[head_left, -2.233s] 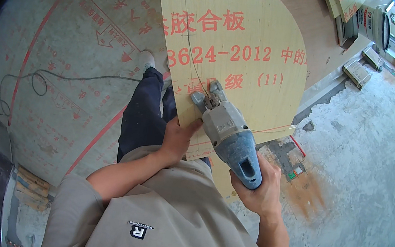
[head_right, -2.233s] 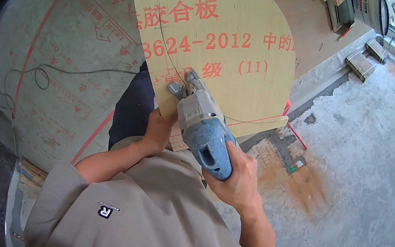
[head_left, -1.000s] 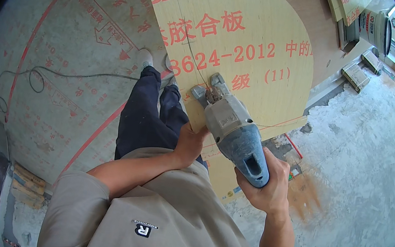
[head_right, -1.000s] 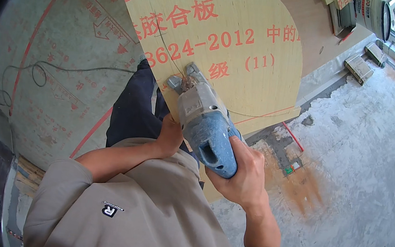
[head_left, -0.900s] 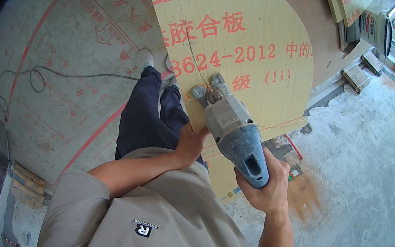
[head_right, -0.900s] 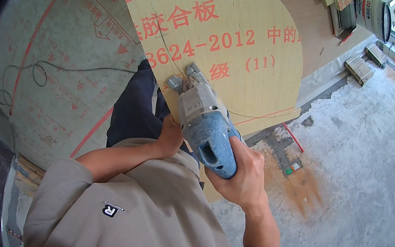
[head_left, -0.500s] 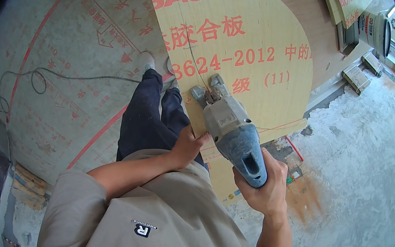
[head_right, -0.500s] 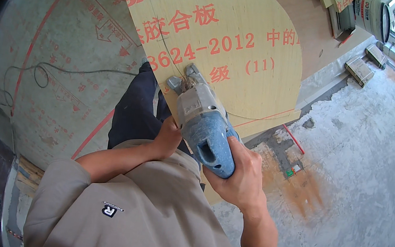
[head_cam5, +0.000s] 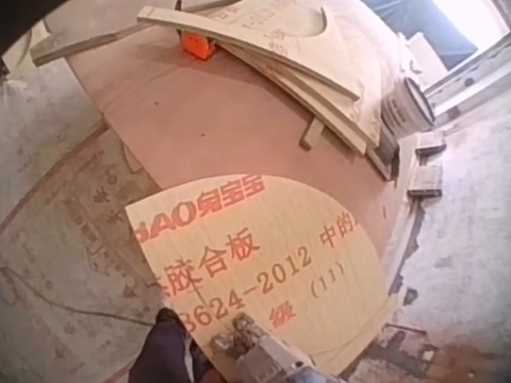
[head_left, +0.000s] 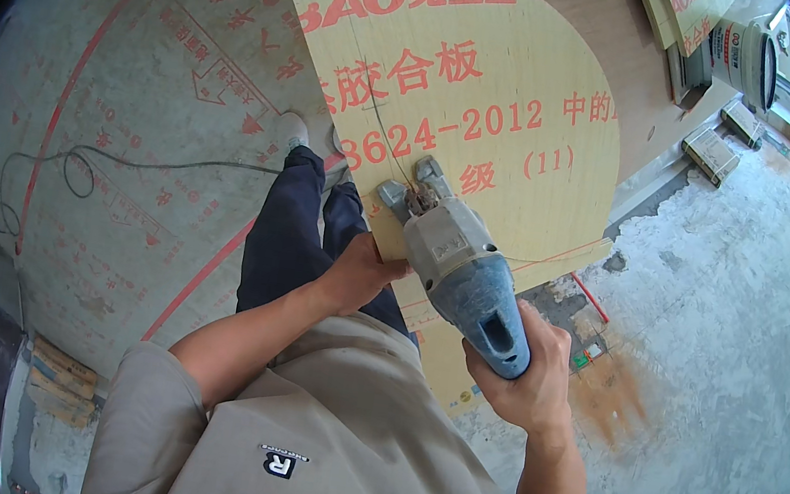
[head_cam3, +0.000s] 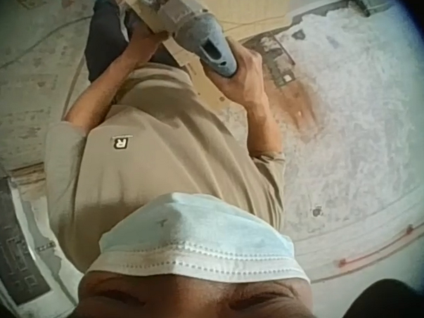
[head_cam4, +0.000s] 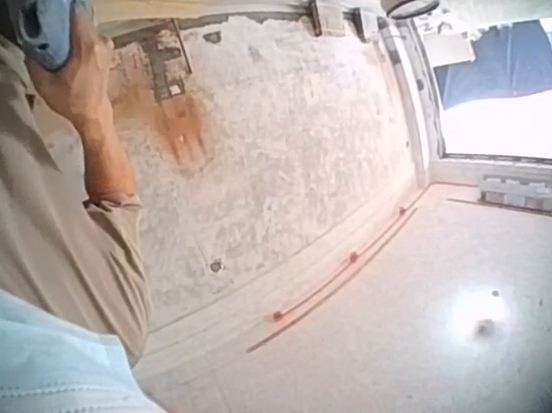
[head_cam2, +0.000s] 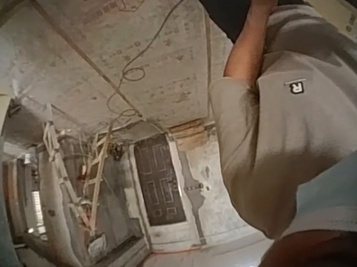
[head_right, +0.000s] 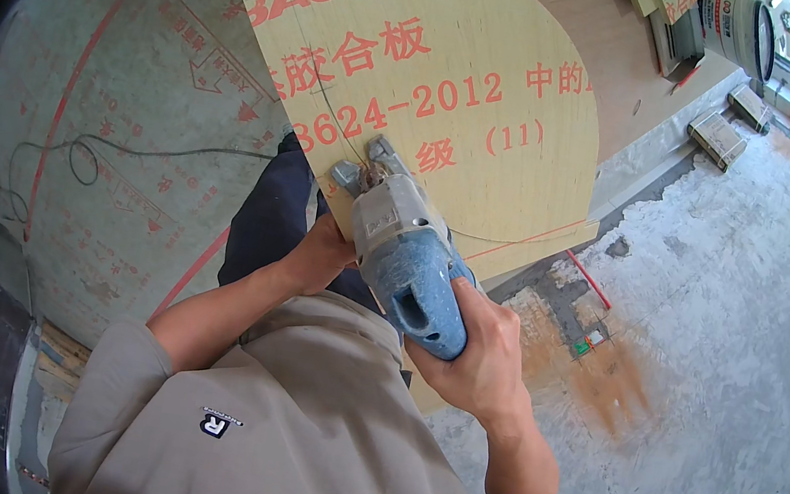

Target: Cutting a curved shape out of a plywood sheet using a jigsaw.

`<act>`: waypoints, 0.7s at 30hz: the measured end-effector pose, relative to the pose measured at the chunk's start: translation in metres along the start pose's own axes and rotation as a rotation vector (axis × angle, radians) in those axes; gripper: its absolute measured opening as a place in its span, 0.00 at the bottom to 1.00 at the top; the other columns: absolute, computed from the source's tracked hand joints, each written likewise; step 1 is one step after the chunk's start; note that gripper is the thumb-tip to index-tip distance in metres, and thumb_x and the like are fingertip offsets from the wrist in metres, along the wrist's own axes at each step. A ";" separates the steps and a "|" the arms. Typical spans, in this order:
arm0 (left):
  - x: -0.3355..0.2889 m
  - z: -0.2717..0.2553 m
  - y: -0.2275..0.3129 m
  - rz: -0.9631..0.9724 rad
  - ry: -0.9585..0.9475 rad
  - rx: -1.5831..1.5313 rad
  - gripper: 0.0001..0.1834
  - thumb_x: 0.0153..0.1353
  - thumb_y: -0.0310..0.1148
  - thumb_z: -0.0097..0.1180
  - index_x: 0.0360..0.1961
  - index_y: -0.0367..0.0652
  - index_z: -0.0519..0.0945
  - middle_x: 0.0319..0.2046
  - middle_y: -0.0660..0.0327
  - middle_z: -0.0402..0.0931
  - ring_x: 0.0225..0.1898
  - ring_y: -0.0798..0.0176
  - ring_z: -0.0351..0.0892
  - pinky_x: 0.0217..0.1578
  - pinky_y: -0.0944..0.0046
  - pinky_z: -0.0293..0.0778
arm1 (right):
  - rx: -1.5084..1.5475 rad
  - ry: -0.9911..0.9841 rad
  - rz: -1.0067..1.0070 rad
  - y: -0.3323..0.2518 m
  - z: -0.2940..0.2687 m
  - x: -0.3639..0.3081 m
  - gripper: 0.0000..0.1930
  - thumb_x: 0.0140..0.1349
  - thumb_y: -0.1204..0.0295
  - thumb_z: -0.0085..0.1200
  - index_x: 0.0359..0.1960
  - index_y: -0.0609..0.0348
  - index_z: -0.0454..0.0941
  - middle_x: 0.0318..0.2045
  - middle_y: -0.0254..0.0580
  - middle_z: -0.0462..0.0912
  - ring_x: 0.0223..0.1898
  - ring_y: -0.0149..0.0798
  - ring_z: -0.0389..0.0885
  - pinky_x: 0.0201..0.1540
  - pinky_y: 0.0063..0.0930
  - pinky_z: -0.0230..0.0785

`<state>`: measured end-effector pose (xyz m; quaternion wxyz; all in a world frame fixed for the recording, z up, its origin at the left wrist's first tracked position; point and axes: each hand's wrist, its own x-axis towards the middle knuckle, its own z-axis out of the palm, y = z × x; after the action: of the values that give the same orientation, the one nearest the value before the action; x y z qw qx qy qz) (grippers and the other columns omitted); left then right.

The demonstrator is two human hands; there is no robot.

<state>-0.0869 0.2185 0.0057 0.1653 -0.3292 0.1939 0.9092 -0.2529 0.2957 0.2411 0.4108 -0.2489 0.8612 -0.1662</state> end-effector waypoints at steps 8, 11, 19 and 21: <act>0.002 -0.006 -0.005 0.037 -0.013 0.074 0.11 0.69 0.20 0.59 0.52 0.34 0.82 0.43 0.62 0.86 0.43 0.69 0.84 0.43 0.63 0.80 | -0.008 -0.015 -0.002 0.000 0.000 0.003 0.10 0.52 0.74 0.69 0.34 0.60 0.80 0.25 0.48 0.82 0.27 0.52 0.86 0.35 0.35 0.77; 0.006 -0.005 -0.011 0.081 0.011 0.074 0.11 0.67 0.18 0.58 0.49 0.34 0.83 0.41 0.64 0.85 0.39 0.71 0.82 0.40 0.65 0.78 | -0.006 -0.016 -0.006 -0.002 -0.001 0.003 0.10 0.52 0.74 0.69 0.33 0.60 0.80 0.25 0.48 0.82 0.27 0.52 0.86 0.35 0.35 0.76; 0.002 -0.001 -0.006 0.105 0.056 0.116 0.12 0.66 0.17 0.57 0.49 0.33 0.83 0.40 0.63 0.84 0.39 0.72 0.79 0.40 0.65 0.76 | 0.009 -0.025 -0.005 -0.004 -0.001 0.005 0.10 0.52 0.74 0.69 0.33 0.60 0.79 0.24 0.49 0.82 0.26 0.52 0.85 0.34 0.35 0.76; 0.001 0.001 -0.002 0.105 0.065 0.124 0.12 0.65 0.16 0.56 0.49 0.33 0.83 0.40 0.63 0.84 0.39 0.72 0.79 0.41 0.65 0.76 | 0.010 -0.013 -0.013 -0.005 0.000 0.006 0.10 0.52 0.74 0.69 0.33 0.60 0.79 0.24 0.49 0.81 0.26 0.52 0.85 0.34 0.35 0.76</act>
<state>-0.0874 0.2214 0.0052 0.1312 -0.3371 0.2722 0.8917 -0.2547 0.2881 0.2393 0.4164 -0.2536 0.8561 -0.1716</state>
